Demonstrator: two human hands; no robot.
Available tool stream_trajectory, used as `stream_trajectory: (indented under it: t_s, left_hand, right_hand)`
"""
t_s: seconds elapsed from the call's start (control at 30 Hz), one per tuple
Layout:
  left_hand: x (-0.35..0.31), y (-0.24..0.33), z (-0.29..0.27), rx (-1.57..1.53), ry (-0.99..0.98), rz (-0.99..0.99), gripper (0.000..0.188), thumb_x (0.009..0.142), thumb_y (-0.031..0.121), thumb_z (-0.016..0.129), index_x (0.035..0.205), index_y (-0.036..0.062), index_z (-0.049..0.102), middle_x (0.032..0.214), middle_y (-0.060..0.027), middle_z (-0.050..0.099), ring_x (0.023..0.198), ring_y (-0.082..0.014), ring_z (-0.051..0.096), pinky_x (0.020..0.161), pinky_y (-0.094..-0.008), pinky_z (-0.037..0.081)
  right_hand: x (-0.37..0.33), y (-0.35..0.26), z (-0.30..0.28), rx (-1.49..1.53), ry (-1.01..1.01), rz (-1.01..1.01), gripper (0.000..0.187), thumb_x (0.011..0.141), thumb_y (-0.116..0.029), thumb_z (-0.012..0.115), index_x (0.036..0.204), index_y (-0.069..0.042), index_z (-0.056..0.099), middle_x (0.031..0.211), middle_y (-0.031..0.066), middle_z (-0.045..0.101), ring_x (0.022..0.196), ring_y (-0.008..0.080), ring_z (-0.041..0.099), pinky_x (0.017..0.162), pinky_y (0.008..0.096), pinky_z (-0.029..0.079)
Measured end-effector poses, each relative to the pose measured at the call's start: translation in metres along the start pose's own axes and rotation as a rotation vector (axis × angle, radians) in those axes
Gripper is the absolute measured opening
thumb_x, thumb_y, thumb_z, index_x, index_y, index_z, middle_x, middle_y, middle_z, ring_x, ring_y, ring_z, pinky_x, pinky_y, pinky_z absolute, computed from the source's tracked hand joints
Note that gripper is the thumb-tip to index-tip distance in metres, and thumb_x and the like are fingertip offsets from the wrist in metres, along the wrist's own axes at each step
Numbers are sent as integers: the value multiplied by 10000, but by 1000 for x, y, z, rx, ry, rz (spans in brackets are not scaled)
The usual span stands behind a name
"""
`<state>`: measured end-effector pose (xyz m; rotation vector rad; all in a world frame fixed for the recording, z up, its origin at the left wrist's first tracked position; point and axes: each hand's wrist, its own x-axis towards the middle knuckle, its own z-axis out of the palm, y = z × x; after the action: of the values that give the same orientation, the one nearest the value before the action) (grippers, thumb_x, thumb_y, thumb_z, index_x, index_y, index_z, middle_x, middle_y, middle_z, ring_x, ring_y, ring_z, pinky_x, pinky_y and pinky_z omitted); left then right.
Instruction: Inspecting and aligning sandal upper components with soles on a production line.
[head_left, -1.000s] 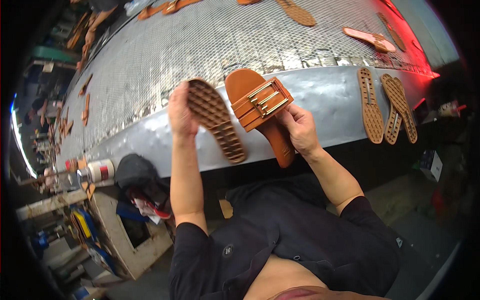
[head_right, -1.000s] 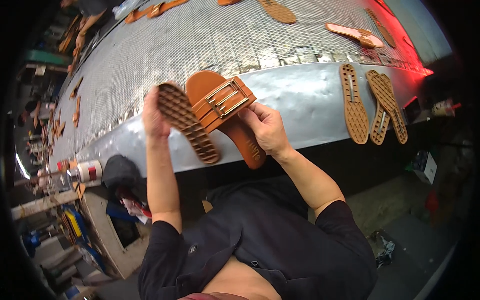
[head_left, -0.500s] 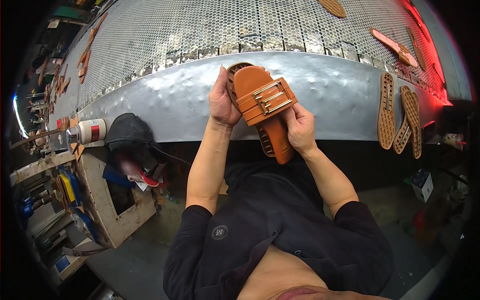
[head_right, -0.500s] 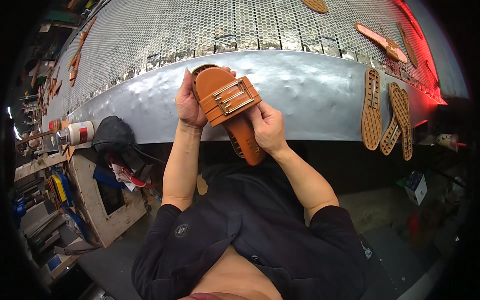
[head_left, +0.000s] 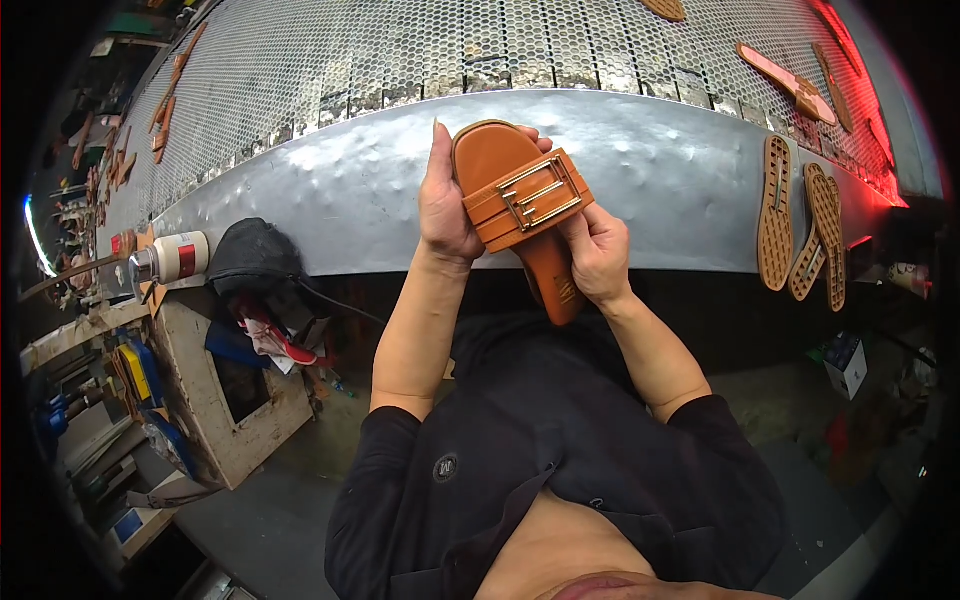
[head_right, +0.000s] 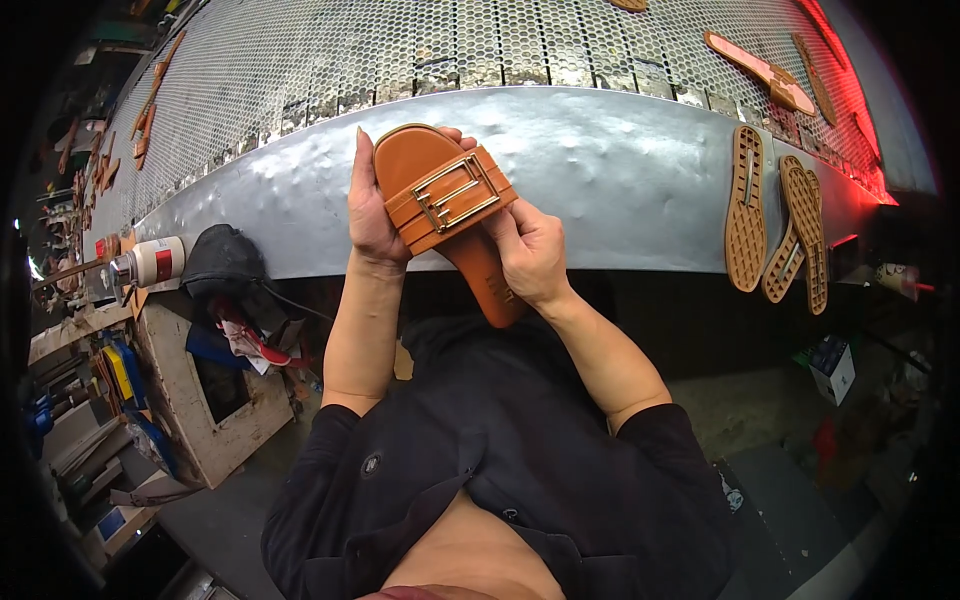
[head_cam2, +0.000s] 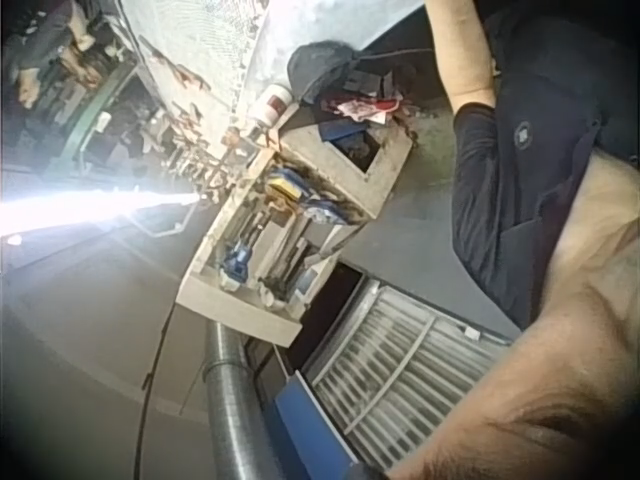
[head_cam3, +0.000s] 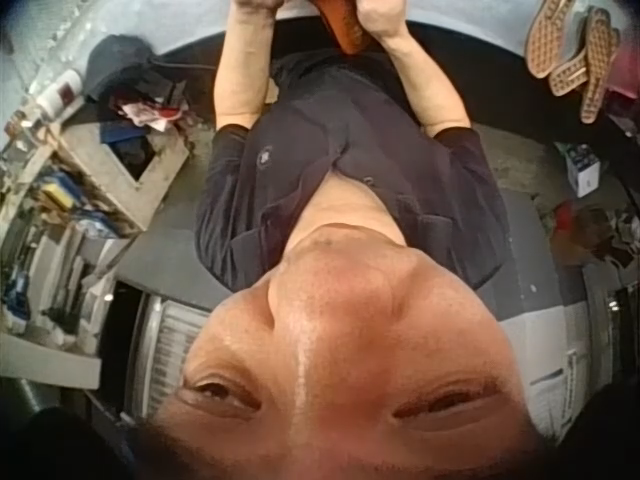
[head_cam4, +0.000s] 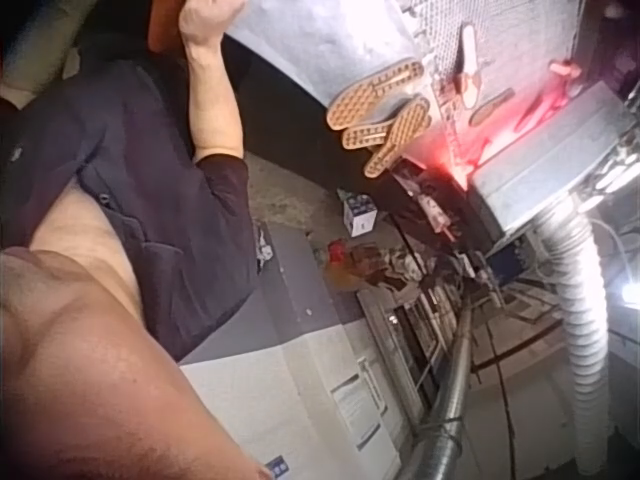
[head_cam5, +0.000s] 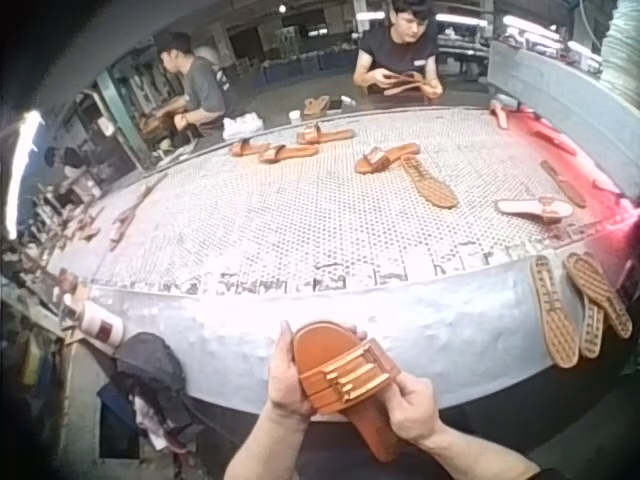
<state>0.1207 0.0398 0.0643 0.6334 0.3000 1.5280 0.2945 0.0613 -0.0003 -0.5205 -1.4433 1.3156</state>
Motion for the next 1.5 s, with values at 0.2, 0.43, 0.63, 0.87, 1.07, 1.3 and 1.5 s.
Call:
stream_trajectory:
  t_s: [0.2, 0.43, 0.63, 0.87, 1.07, 1.3, 1.5]
  left_hand:
    - [0, -3, 5, -22, -34, 11, 864, 1067, 634, 166, 1327, -104, 533, 1276, -284, 625, 1212, -362, 634, 1037, -493, 555]
    - [0, -9, 9, 136, -38, 129, 689, 1097, 528, 241, 1433, -43, 433, 1318, -288, 595, 1251, -366, 608, 1056, -506, 537]
    - [-12, -14, 27, 435, -3, 253, 520, 1105, 285, 435, 1524, 6, 305, 1392, -293, 550, 1293, -361, 583, 1094, -478, 503]
    - [-17, -21, 24, 363, 53, 245, 497, 1100, 263, 463, 1497, -18, 359, 1415, -275, 551, 1302, -328, 583, 1093, -454, 501]
    - [-17, 31, 10, 592, 114, 14, 401, 1068, 298, 572, 1268, -44, 631, 1124, -157, 729, 1032, -184, 705, 900, -297, 554]
    - [-13, 15, 10, 892, 186, 118, 324, 1044, 250, 622, 1071, -54, 729, 958, -83, 745, 847, -103, 667, 787, -259, 533]
    - [-18, 10, -5, 719, 290, 52, 310, 1044, 229, 605, 1057, -62, 711, 961, -99, 740, 849, -122, 687, 797, -257, 540]
  right_hand:
    - [0, 2, -6, 28, -7, 4, 302, 1079, -227, 576, 1135, 38, 709, 920, 28, 737, 863, 64, 615, 757, 248, 510]
    - [-1, -5, -7, -66, 28, 11, 254, 1065, -177, 586, 1105, 36, 719, 901, 41, 749, 845, 70, 633, 749, 253, 515]
    - [-3, -12, -11, -94, 62, 31, 218, 1044, -130, 595, 1100, 36, 725, 886, 64, 761, 822, 85, 657, 732, 265, 523]
    - [1, -16, -13, -302, 56, -83, 180, 1017, -86, 601, 1070, 40, 719, 836, 94, 745, 751, 97, 664, 675, 278, 526]
    - [11, -29, -33, -497, -87, -186, 106, 928, -62, 672, 974, 23, 716, 743, 185, 695, 631, 255, 692, 590, 338, 513]
    - [14, -34, -40, -631, -142, -234, 86, 888, -67, 692, 846, 6, 671, 699, 198, 651, 609, 358, 660, 552, 384, 500]
    - [12, -33, -34, -753, -158, -333, 143, 898, -120, 687, 804, -19, 652, 699, 194, 649, 624, 391, 651, 559, 423, 504]
